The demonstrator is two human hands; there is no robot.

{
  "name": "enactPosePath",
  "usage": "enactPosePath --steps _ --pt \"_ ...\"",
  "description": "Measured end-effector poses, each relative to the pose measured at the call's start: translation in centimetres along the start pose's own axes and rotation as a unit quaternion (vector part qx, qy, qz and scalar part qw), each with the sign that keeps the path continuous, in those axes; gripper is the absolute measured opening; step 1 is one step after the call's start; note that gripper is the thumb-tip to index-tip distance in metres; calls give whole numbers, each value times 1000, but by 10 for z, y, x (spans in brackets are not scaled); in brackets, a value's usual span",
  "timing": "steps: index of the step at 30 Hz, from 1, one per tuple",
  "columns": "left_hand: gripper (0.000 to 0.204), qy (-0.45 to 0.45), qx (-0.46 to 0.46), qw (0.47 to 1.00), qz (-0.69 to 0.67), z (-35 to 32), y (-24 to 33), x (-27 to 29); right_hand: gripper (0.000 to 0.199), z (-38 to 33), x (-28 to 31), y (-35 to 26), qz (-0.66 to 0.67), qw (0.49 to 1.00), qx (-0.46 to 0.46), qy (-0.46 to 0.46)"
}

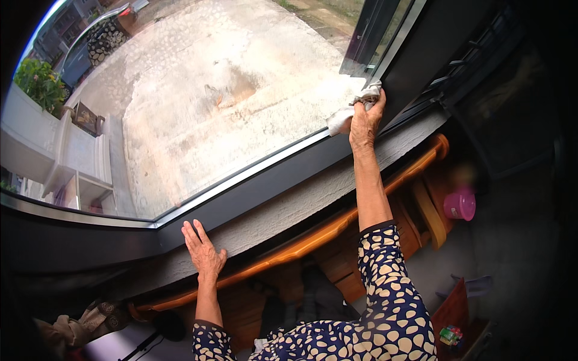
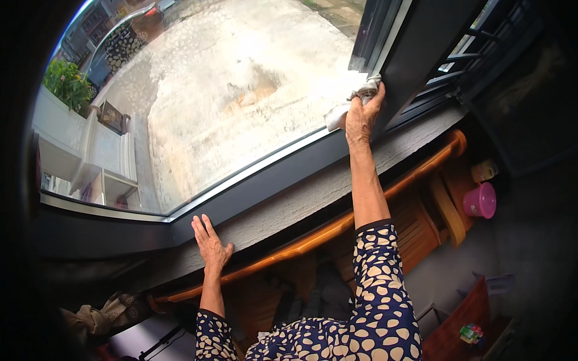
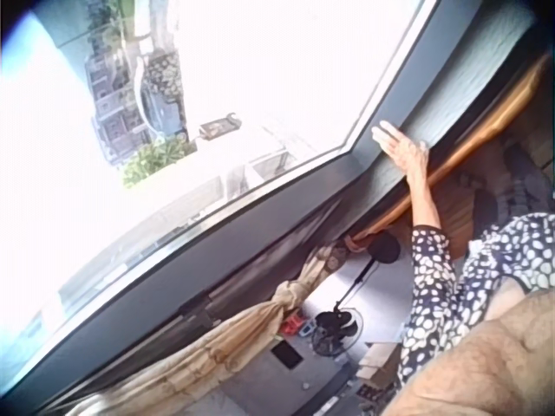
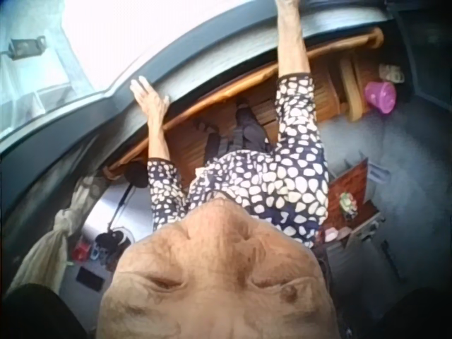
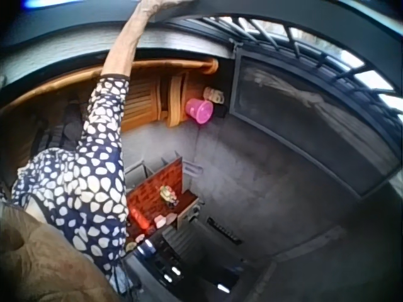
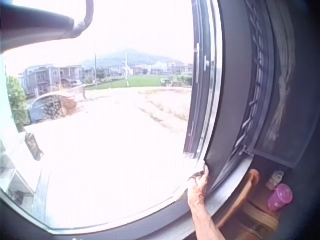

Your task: The person cleans the window frame, glass, handle, and screen mesh using a white cloth. They wipe the lower frame, vertical edges, and the glass pane while standing on a wooden bench.

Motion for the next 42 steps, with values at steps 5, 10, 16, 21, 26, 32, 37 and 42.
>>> enactPosePath --steps 5,10,16,21,26,32,37,42 --pt "121 -4 1 1000 2 1 2 1 69 -6 -22 -96 -171 968 181 -8" --pt "121 -1 -7 1000 -7 2 1 -3 85 -66 -66 -154 -166 919 354 -54" --pt "120 -17 -7 1000 -6 0 -1 0 82 -38 -52 -128 -204 912 355 22" --pt "119 -18 -7 1000 -13 -1 2 3 71 -10 -29 -106 -266 903 335 52" --pt "122 2 -11 999 -45 -1 0 -2 58 12 -12 -65 -295 934 200 29" --pt "117 1 -10 999 -31 -1 1 0 58 -1 -2 15 -242 970 1 31" --pt "116 -6 13 1000 -27 -2 -3 3 69 -58 -22 59 -151 978 -141 -11" --pt "117 -13 -11 1000 -26 -1 -2 2 75 -129 -64 7 -81 993 -72 -54"
Point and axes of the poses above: each hand's wrist, its own z-axis towards the middle knuckle, its own x-axis out of the back of the hand, y = z × x, the point moved 7 cm from there along z, towards the middle knuckle, and after that the axes turned 3 degrees about x, right-handed, at the moved point
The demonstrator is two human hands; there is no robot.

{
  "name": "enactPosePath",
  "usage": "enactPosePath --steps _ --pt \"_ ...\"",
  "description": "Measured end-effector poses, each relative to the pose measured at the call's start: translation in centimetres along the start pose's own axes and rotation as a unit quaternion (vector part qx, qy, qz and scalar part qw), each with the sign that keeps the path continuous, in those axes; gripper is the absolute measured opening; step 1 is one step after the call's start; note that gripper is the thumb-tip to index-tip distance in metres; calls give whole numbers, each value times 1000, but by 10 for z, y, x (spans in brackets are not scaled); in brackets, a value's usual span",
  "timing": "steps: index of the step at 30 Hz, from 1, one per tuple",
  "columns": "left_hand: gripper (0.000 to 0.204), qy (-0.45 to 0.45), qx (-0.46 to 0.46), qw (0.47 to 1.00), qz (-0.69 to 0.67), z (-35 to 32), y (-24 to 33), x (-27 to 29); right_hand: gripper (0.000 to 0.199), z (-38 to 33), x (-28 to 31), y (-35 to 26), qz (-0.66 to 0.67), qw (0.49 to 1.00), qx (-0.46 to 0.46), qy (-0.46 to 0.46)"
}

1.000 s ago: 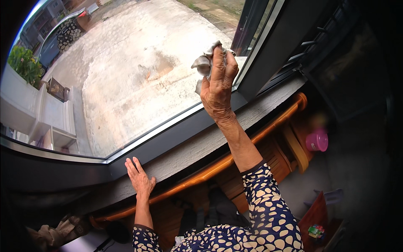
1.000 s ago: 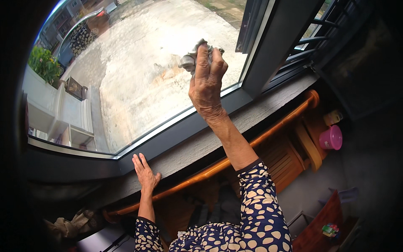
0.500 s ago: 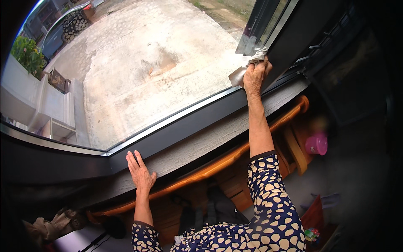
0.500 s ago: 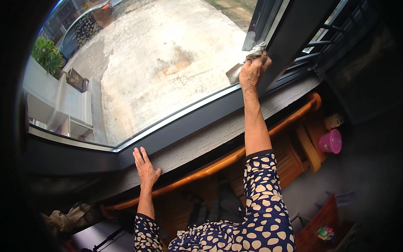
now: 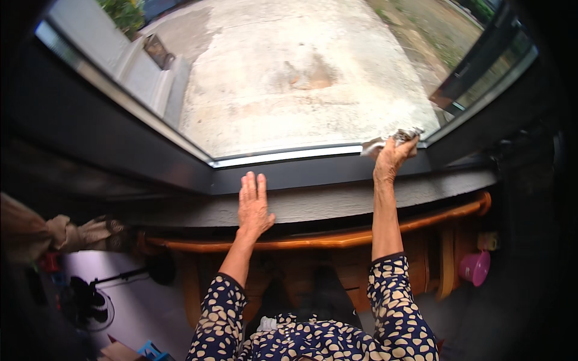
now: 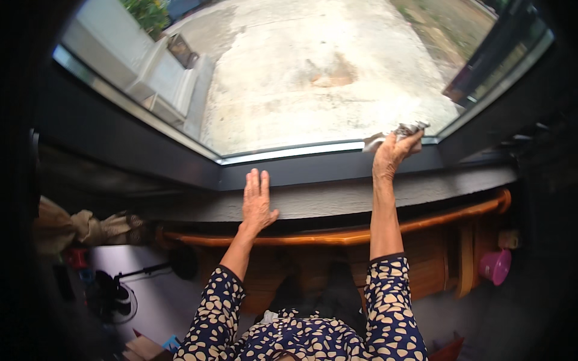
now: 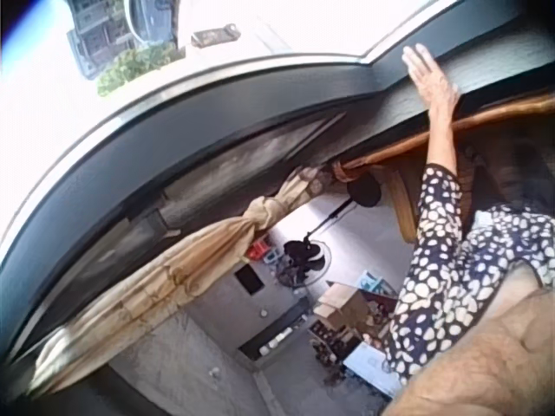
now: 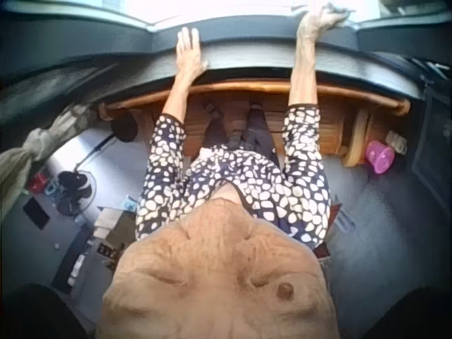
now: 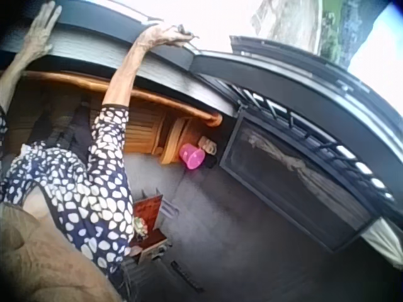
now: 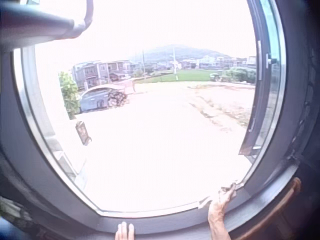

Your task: The person cleans the window frame, glass, handle, and screen mesh using a white cloth. They wipe the lower frame, vertical edges, and the glass pane while standing on a wooden bench.

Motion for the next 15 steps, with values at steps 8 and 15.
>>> enactPosePath --steps 8,15 --pt "105 15 -34 991 -132 -17 0 6 77 -92 -49 -101 -36 983 170 -62" --pt "82 104 9 964 -246 -42 -24 27 82 -163 -95 -153 102 926 342 -123"
Point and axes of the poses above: each hand's wrist, its own z-axis towards the middle knuckle, its own x-axis out of the back of the hand, y = z × x, the point moved 7 cm from there along z, towards the middle knuckle, and after that the axes turned 3 degrees about x, right-handed, at the moved point
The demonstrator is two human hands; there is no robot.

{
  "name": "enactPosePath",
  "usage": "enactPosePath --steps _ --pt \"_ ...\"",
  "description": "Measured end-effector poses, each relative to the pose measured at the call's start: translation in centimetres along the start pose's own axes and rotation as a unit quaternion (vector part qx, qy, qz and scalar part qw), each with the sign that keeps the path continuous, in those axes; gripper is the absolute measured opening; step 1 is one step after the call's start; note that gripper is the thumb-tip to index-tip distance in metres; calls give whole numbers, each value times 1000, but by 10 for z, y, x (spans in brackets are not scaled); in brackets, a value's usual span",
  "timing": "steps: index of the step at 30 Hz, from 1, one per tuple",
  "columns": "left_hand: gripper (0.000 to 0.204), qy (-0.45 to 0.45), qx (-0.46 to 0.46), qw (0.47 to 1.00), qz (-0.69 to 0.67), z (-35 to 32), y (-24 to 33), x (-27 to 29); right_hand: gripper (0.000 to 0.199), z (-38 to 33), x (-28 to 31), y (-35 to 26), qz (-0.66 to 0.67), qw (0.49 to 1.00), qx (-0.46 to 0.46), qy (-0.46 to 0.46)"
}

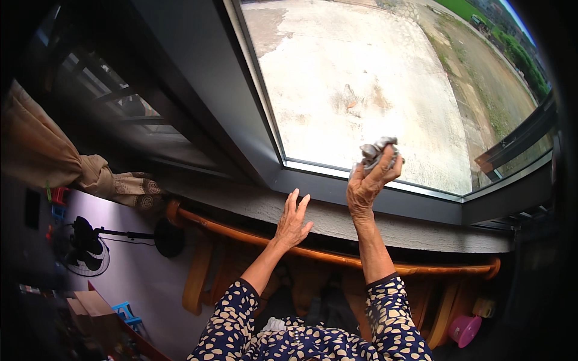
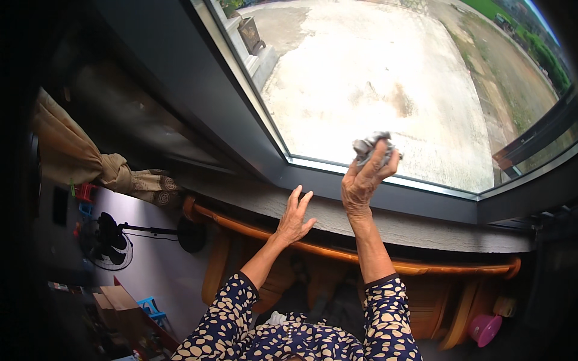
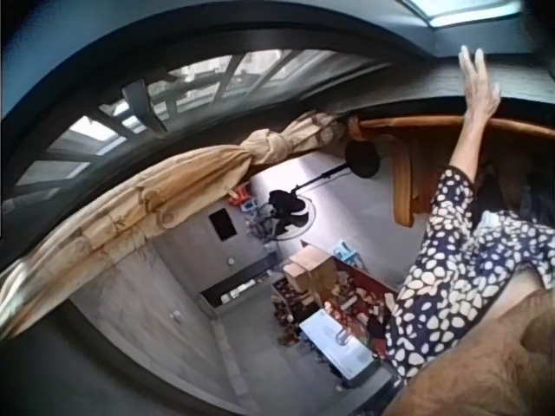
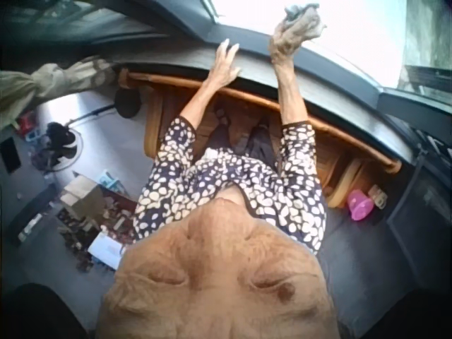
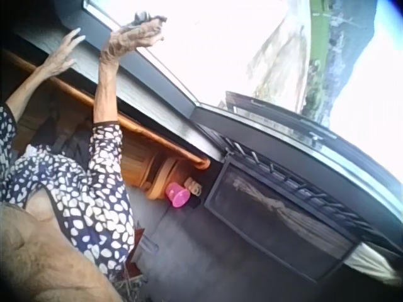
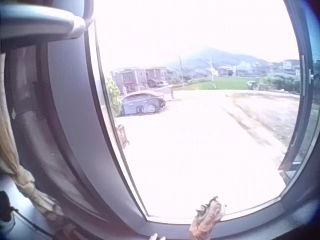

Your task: The person cleans the window frame, glass, handle, and screen mesh using a white cloth. They wipe the lower frame, vertical edges, and the glass pane while standing on a wooden bench.

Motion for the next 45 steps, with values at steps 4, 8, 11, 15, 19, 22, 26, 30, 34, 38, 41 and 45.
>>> enactPosePath --steps 4,8,11,15,19,22,26,30,34,38,41,45 --pt "68 88 15 995 -44 -4 -11 56 72 34 -35 -88 114 976 154 -103" --pt "60 144 40 985 -91 -10 -18 104 60 110 -55 -177 167 964 208 -10" --pt "57 179 30 980 -76 -21 -27 125 60 109 -101 -204 126 973 189 -47" --pt "53 196 48 974 -105 -35 -43 140 59 70 -121 -188 83 976 193 -58" --pt "52 189 80 964 -169 -44 -44 147 55 28 -124 -148 56 964 187 -178" --pt "54 170 121 948 -240 -54 -51 144 53 -19 -119 -105 98 906 95 -401" --pt "61 155 161 886 -406 -60 -56 128 49 -37 -87 -102 180 840 20 -511" --pt "59 46 195 733 -651 -51 -5 101 58 -38 -53 -145 228 800 34 -554" --pt "44 66 95 560 -820 -27 34 103 64 -25 -25 -174 110 849 146 -496" --pt "58 -33 -26 501 -865 -19 89 143 57 3 -8 -163 252 892 57 -370" --pt "66 -19 -40 679 -733 -18 124 171 51 28 -2 -157 300 920 37 -249" --pt "60 241 -71 894 -372 -22 121 226 48 96 0 -177 315 942 52 -101"
Point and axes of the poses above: each hand's wrist, its own z-axis towards the middle knuckle, its own x-axis out of the back of the hand, y = z × x, the point moved 7 cm from there along z, towards the middle knuckle, and after that the axes turned 3 degrees about x, right-handed, at the moved point
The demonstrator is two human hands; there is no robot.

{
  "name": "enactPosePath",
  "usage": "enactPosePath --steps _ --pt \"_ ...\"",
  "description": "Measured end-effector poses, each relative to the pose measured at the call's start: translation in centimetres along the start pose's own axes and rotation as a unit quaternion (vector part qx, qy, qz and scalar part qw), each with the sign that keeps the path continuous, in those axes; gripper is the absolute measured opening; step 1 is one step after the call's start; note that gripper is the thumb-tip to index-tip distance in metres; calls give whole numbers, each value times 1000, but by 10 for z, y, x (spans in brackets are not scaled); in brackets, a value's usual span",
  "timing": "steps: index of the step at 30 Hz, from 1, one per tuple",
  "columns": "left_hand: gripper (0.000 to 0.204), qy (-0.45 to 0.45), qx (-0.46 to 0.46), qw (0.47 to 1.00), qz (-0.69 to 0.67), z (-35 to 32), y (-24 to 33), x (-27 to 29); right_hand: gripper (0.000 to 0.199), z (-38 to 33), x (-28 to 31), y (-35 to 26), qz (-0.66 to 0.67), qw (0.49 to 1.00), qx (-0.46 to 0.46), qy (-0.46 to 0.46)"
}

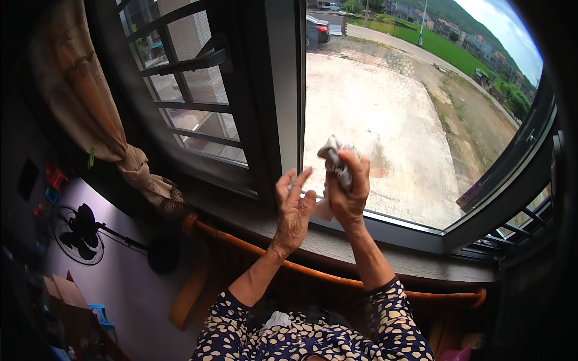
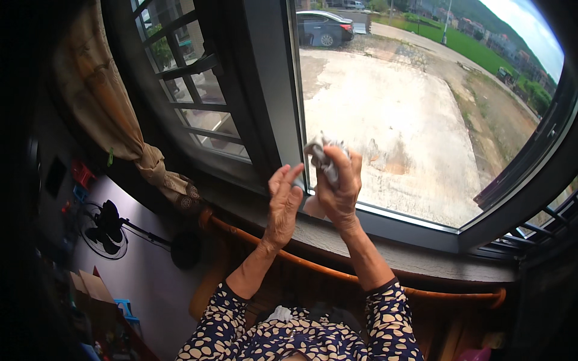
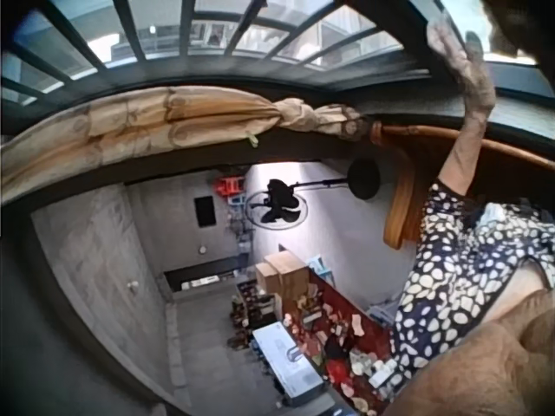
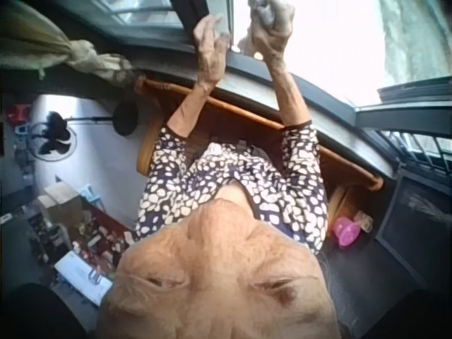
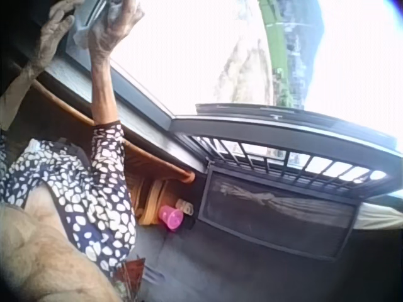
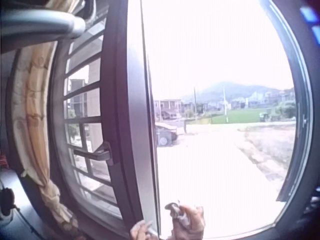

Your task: The person cleans the window frame, glass, handle, and screen mesh using a white cloth. They wipe the lower frame, vertical edges, and the glass pane while standing on a wooden bench.

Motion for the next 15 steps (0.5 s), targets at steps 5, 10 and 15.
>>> enactPosePath --steps 5,10,15 --pt "51 199 -231 926 222 46 49 51 50 131 -51 -47 -36 982 179 55" --pt "66 209 -353 836 364 89 65 57 59 158 -110 -44 -141 962 213 101" --pt "73 181 -364 812 418 114 50 70 61 92 -106 1 -233 956 181 1"
Point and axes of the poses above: each hand's wrist, its own z-axis towards the middle knuckle, its own x-axis out of the back of the hand, y = z × x, the point moved 7 cm from there along z, towards the middle knuckle, and after that the axes turned 3 degrees about x, right-handed, at the moved point
